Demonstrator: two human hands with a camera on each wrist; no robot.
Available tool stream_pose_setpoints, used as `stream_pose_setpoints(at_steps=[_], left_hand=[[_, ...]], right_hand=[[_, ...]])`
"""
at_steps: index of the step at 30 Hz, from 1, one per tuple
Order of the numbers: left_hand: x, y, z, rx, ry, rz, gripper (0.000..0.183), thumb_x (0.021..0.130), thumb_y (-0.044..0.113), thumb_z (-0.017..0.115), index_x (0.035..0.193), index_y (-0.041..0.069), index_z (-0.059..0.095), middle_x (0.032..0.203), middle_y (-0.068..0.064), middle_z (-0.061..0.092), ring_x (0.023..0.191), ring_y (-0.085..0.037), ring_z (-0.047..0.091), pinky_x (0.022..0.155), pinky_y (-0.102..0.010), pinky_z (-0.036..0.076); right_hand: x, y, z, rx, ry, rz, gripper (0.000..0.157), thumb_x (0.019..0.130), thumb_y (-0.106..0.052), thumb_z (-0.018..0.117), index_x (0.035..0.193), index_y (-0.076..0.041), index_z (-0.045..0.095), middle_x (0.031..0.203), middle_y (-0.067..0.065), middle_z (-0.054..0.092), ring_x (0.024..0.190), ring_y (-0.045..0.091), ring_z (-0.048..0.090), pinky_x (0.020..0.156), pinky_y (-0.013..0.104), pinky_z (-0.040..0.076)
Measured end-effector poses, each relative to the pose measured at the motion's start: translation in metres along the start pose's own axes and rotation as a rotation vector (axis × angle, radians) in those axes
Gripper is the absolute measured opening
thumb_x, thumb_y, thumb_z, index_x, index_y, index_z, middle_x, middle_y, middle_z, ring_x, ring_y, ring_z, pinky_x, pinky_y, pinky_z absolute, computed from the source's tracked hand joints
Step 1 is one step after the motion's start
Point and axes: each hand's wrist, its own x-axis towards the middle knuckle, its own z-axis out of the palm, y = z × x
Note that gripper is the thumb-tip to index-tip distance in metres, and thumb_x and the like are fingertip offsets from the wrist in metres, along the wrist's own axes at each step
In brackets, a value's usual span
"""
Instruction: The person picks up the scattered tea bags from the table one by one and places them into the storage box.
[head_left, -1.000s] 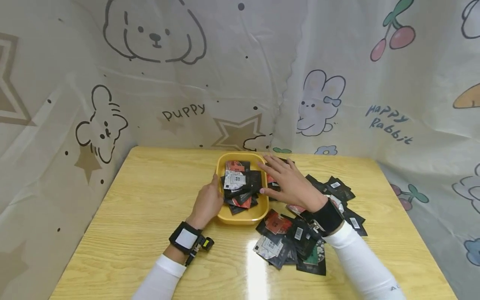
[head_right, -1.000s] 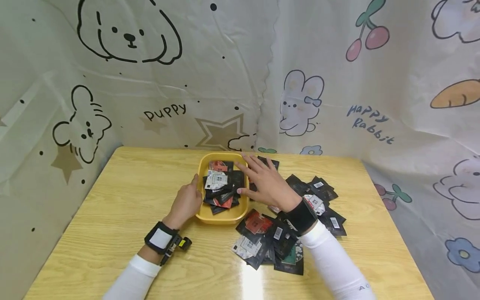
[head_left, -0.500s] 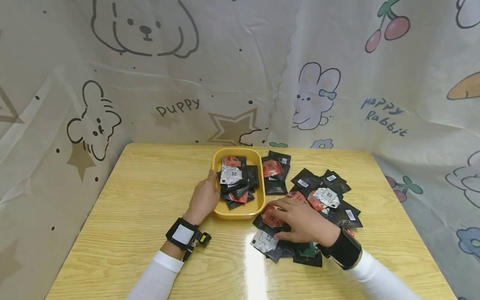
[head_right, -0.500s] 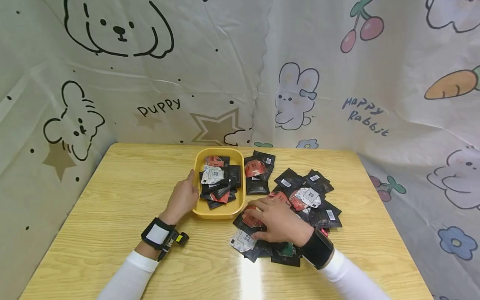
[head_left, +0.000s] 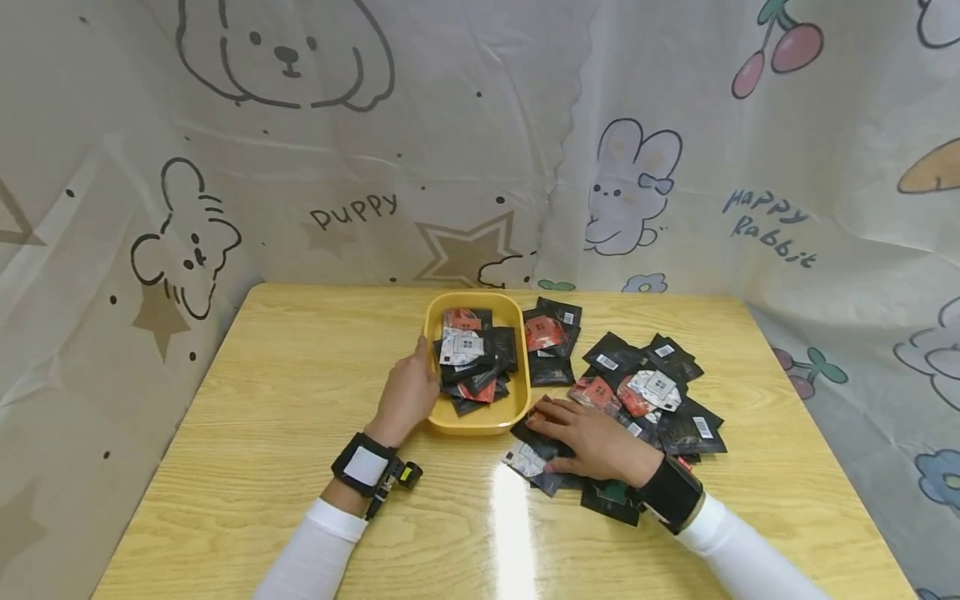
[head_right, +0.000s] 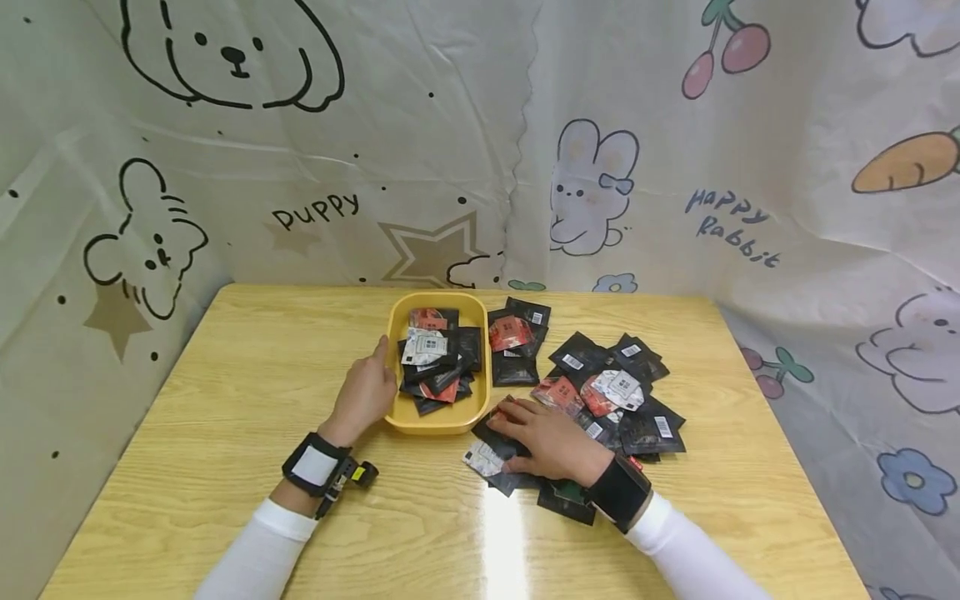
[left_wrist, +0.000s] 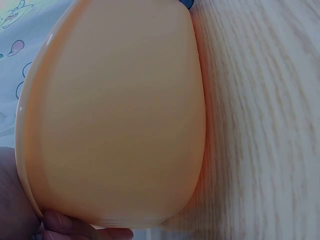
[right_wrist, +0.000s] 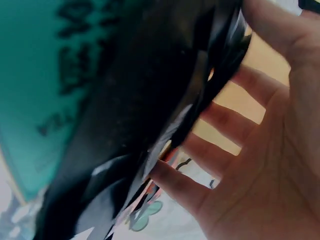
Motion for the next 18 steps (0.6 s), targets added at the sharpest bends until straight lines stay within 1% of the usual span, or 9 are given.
stream_pose_setpoints(at_steps=[1, 4, 5, 8, 10, 12, 14, 16, 18], left_hand=[[0.0, 0.0, 0.0, 0.003, 0.002, 0.0, 0.062, 0.083, 0.001, 0.052, 0.138, -0.01, 0.025, 0.096, -0.024, 0.06, 0.055, -0.016, 0.052, 0.042, -0.029, 0.043], [0.0, 0.001, -0.001, 0.004, -0.002, -0.01, 0.061, 0.084, 0.002, 0.051, 0.138, -0.009, 0.025, 0.084, -0.019, 0.059, 0.053, -0.016, 0.051, 0.041, -0.03, 0.041], [0.0, 0.001, -0.001, 0.002, -0.006, -0.011, 0.062, 0.084, 0.002, 0.051, 0.139, -0.009, 0.025, 0.079, -0.016, 0.058, 0.052, -0.016, 0.05, 0.041, -0.03, 0.041], [0.0, 0.001, -0.001, -0.004, -0.013, -0.021, 0.062, 0.084, 0.002, 0.051, 0.139, -0.009, 0.024, 0.068, -0.009, 0.052, 0.049, -0.015, 0.048, 0.04, -0.03, 0.04], [0.0, 0.001, -0.001, -0.007, -0.014, -0.021, 0.062, 0.084, 0.002, 0.051, 0.139, -0.009, 0.024, 0.066, -0.007, 0.05, 0.048, -0.015, 0.048, 0.039, -0.03, 0.04], [0.0, 0.0, -0.001, -0.005, -0.01, -0.02, 0.062, 0.084, 0.002, 0.051, 0.139, -0.009, 0.024, 0.067, -0.007, 0.05, 0.048, -0.014, 0.047, 0.039, -0.029, 0.04], [0.0, 0.0, 0.0, -0.002, -0.006, -0.018, 0.062, 0.084, 0.001, 0.051, 0.139, -0.009, 0.025, 0.067, -0.007, 0.05, 0.049, -0.014, 0.047, 0.04, -0.029, 0.04], [0.001, 0.0, 0.0, -0.002, -0.009, -0.023, 0.062, 0.084, 0.001, 0.051, 0.139, -0.009, 0.025, 0.068, -0.008, 0.051, 0.048, -0.014, 0.048, 0.039, -0.029, 0.04], [0.001, 0.001, -0.001, -0.006, -0.011, -0.028, 0.062, 0.084, 0.001, 0.052, 0.139, -0.008, 0.024, 0.07, -0.009, 0.052, 0.048, -0.014, 0.048, 0.039, -0.029, 0.041]], right_hand=[[0.0, 0.002, 0.0, -0.017, 0.018, 0.002, 0.064, 0.087, -0.049, 0.055, 0.14, -0.018, 0.039, 0.144, 0.013, 0.032, 0.126, 0.036, 0.031, 0.091, 0.056, 0.038], [0.001, 0.008, 0.001, -0.055, 0.065, -0.005, 0.057, 0.089, -0.04, 0.057, 0.138, -0.016, 0.042, 0.14, 0.014, 0.039, 0.122, 0.035, 0.038, 0.089, 0.053, 0.041], [0.002, 0.011, 0.001, -0.061, 0.08, -0.006, 0.052, 0.09, -0.034, 0.058, 0.136, -0.015, 0.044, 0.138, 0.014, 0.041, 0.12, 0.034, 0.04, 0.088, 0.051, 0.042], [0.005, 0.017, -0.002, -0.036, 0.133, -0.002, 0.039, 0.09, -0.016, 0.057, 0.129, -0.014, 0.053, 0.127, 0.01, 0.052, 0.111, 0.028, 0.049, 0.084, 0.045, 0.046], [0.007, 0.022, -0.005, -0.011, 0.169, 0.018, 0.033, 0.09, -0.007, 0.055, 0.121, -0.015, 0.059, 0.117, 0.004, 0.059, 0.102, 0.021, 0.055, 0.08, 0.041, 0.049], [0.008, 0.028, -0.011, -0.012, 0.198, 0.049, 0.032, 0.089, -0.003, 0.053, 0.116, -0.017, 0.062, 0.109, -0.001, 0.063, 0.093, 0.015, 0.058, 0.075, 0.037, 0.05], [0.008, 0.034, -0.02, -0.029, 0.213, 0.086, 0.034, 0.087, 0.0, 0.055, 0.116, -0.017, 0.062, 0.107, -0.002, 0.063, 0.092, 0.014, 0.058, 0.073, 0.036, 0.051], [0.008, 0.038, -0.031, -0.056, 0.235, 0.119, 0.038, 0.085, -0.001, 0.059, 0.119, -0.016, 0.06, 0.111, 0.001, 0.062, 0.094, 0.017, 0.058, 0.074, 0.038, 0.051], [0.009, 0.042, -0.044, -0.069, 0.273, 0.146, 0.048, 0.08, -0.001, 0.064, 0.126, -0.015, 0.055, 0.117, 0.005, 0.059, 0.099, 0.021, 0.057, 0.077, 0.041, 0.05]])
